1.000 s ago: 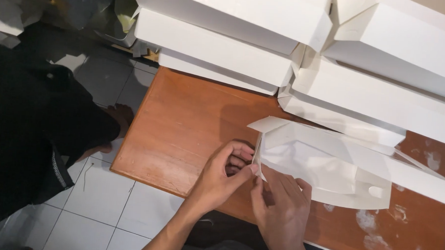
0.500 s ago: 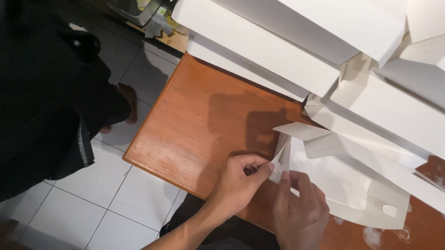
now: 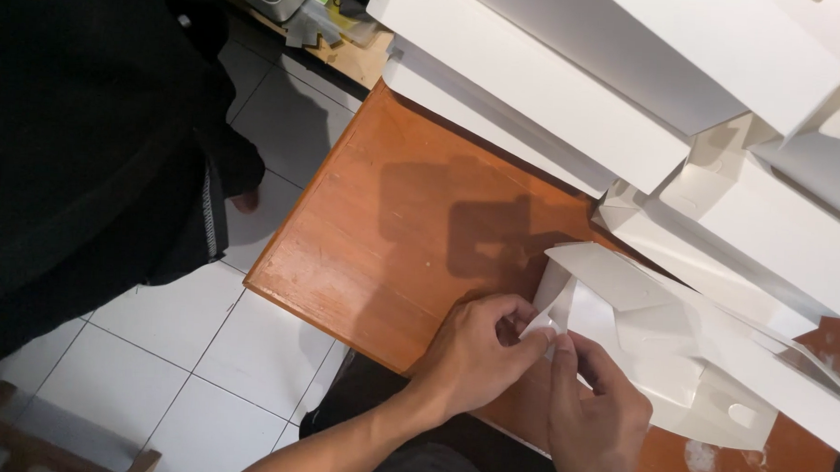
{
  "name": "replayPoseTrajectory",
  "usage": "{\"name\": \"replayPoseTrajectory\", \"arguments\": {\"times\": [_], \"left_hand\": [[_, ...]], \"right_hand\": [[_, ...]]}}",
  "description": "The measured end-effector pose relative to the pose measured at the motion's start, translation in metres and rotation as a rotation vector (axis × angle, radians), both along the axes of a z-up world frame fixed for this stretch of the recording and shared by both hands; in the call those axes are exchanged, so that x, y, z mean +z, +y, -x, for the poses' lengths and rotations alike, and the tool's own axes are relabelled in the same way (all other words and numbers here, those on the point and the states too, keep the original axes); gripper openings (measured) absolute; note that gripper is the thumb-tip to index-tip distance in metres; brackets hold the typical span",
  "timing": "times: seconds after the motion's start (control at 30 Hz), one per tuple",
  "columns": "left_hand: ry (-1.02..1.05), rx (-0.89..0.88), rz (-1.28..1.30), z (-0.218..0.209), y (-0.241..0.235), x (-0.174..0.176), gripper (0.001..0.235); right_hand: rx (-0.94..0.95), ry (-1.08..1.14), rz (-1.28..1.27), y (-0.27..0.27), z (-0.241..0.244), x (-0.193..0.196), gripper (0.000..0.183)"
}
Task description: The person assembles white rectangular cardboard boxes by folding the flaps and tucking the tabs into slots to form the box shape. The person repeats this process for multiple boxes, stacking the completed ones on a wooden table.
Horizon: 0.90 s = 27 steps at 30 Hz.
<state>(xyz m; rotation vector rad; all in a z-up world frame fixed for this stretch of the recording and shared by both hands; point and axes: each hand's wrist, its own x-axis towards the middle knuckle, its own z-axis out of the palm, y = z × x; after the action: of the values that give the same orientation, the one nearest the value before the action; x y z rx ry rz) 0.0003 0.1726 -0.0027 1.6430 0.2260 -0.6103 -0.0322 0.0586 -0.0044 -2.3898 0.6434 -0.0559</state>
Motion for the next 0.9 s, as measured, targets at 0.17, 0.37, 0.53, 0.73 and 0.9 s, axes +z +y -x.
{"name": "replayPoseTrajectory", "arguments": {"times": [0.17,0.37,0.53,0.73,0.9], "left_hand": [[-0.032,0.057,0.024,0.001,-0.003,-0.007,0.018],[-0.026,0.124,0.032,0.003,-0.007,-0.011,0.019],[-0.072,0.166,0.000,0.007,-0.013,-0.017,0.020],[-0.106,0.144,0.010,0.009,-0.012,-0.017,0.022],[-0.201,0.193,-0.008,0.009,-0.017,-0.024,0.021]], "right_hand": [[-0.069,0.106,-0.019,-0.001,-0.004,0.003,0.013],[-0.044,0.095,-0.067,-0.001,-0.004,0.006,0.014],[-0.077,0.066,-0.074,0.000,-0.004,0.003,0.012],[-0.124,0.049,-0.021,0.007,-0.002,0.003,0.010],[-0.033,-0.102,0.103,0.008,0.002,-0.004,0.012]]}}
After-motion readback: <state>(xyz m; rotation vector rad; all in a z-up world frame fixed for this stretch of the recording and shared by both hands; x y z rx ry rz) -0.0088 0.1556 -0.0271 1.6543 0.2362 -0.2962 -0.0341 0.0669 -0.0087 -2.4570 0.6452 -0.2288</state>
